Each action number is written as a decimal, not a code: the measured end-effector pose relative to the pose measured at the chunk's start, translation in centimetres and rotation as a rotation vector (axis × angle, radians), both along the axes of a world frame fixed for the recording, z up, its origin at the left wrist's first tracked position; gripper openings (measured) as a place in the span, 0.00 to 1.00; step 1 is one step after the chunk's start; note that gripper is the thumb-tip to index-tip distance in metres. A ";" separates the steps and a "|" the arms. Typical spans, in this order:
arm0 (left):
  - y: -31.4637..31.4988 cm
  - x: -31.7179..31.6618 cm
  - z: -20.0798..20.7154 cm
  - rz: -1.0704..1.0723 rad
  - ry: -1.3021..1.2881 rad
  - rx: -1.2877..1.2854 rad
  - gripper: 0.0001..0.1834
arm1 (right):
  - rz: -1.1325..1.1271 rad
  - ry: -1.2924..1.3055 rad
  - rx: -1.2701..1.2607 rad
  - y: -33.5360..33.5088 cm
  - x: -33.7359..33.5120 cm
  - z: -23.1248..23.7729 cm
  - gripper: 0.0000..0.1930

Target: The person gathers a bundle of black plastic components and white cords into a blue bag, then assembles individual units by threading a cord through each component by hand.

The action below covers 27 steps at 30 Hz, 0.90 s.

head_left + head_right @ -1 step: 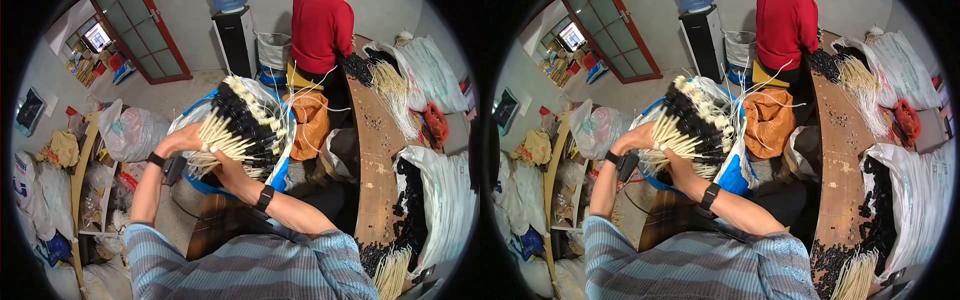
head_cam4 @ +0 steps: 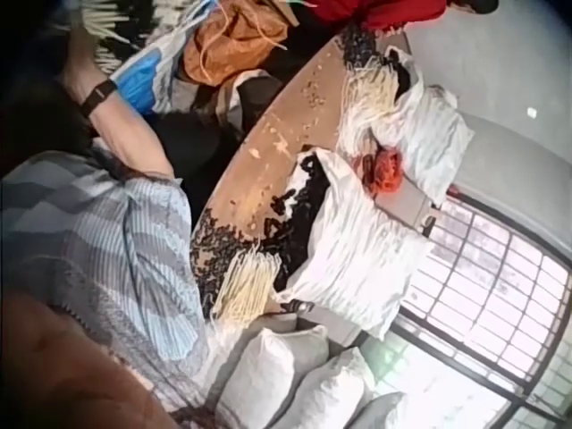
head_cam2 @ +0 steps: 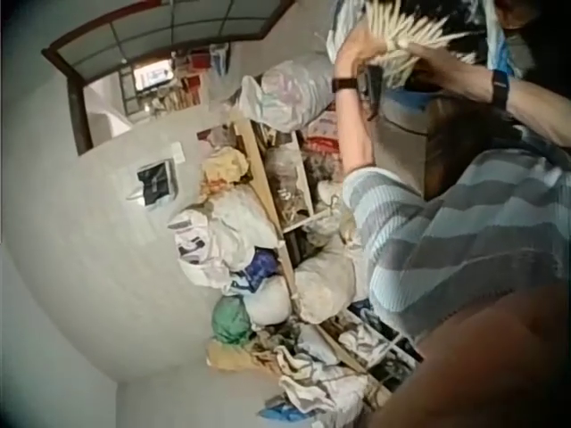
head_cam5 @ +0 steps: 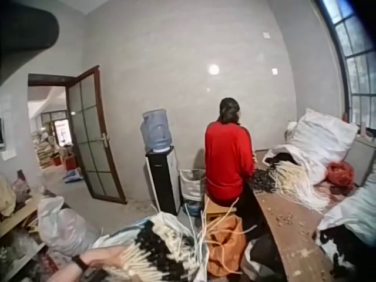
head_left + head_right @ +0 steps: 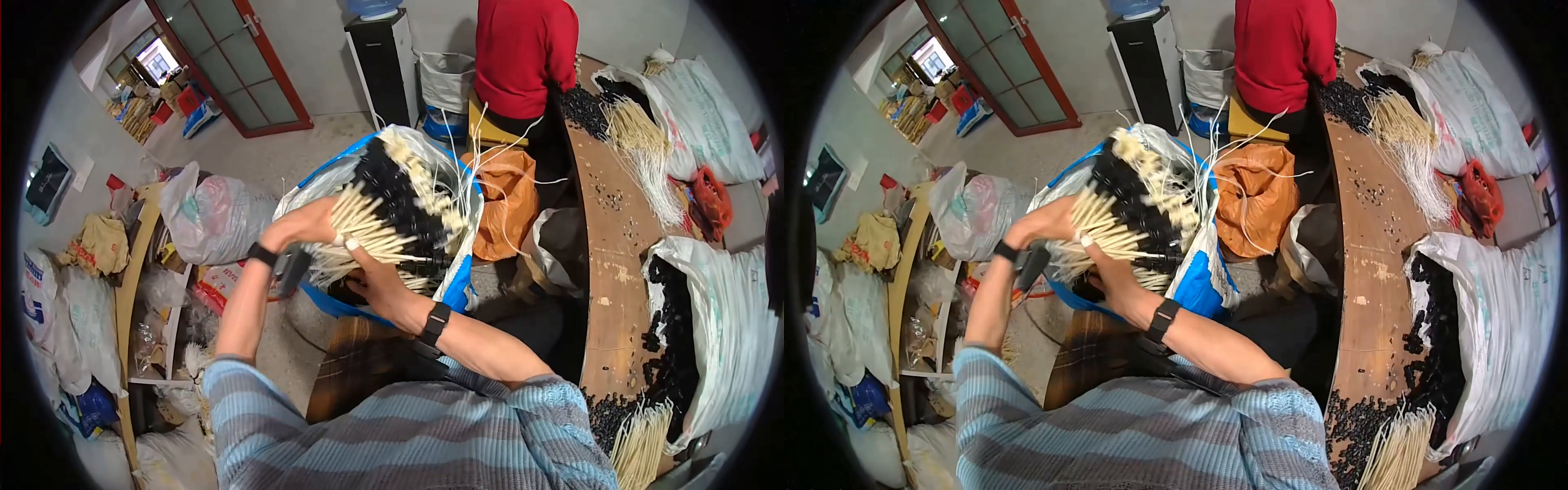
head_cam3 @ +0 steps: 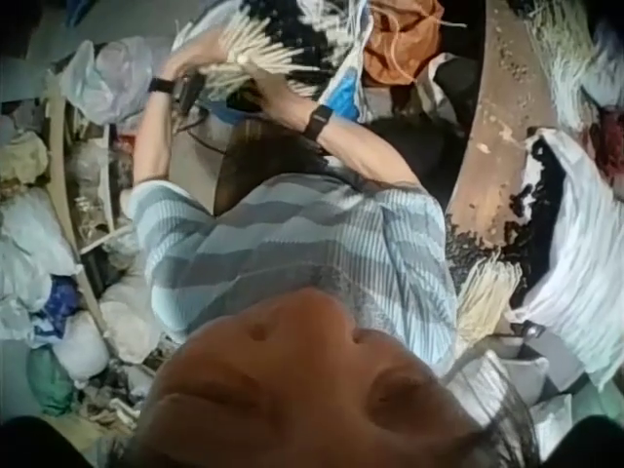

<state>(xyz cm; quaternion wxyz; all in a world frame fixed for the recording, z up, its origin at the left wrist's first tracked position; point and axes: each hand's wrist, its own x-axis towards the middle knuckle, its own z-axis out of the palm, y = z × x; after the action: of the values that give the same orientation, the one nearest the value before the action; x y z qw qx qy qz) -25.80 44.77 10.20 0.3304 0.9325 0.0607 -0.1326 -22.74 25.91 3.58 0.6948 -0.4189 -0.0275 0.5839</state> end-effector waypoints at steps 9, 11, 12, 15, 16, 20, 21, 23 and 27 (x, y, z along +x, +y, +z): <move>-0.1 5.7 -0.1 0.064 -0.252 -0.107 0.57 | 0.452 -0.117 -0.099 -3.7 2.5 -0.9 0.49; -4.5 7.0 -1.2 -0.047 -0.245 0.146 0.56 | 0.603 -0.881 0.008 -3.7 2.5 -0.6 0.35; -6.4 7.5 -1.7 -0.144 -0.241 0.395 0.55 | 0.664 -1.268 0.065 -3.7 2.4 -0.4 0.30; -4.8 10.5 -4.9 -0.032 -0.294 0.217 0.51 | 0.449 -1.432 0.197 -5.2 0.5 -0.7 0.19; -4.4 11.0 -5.9 -0.017 -0.289 0.278 0.50 | 0.540 -1.518 0.124 -5.9 1.2 0.5 0.17; -6.4 10.1 -4.8 -0.103 -0.206 0.285 0.48 | 0.390 -2.108 0.106 -10.9 2.9 2.3 0.11; -5.6 9.7 -4.4 -0.132 -0.193 0.228 0.46 | 0.304 -2.247 0.150 -11.1 3.2 1.0 0.10; -5.0 9.7 -3.0 -0.125 -0.213 0.107 0.41 | 0.246 -2.230 0.148 -11.6 3.5 1.4 0.10; -7.8 9.6 0.0 -0.021 -0.614 0.272 0.27 | -0.314 -2.285 0.182 -11.1 2.9 3.2 0.09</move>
<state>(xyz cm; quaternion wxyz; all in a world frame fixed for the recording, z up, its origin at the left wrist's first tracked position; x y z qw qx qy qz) -16.24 37.02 10.16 0.2046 0.9650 -0.0342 0.1604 -19.81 14.78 6.78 0.3574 -0.6498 -0.6294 -0.2320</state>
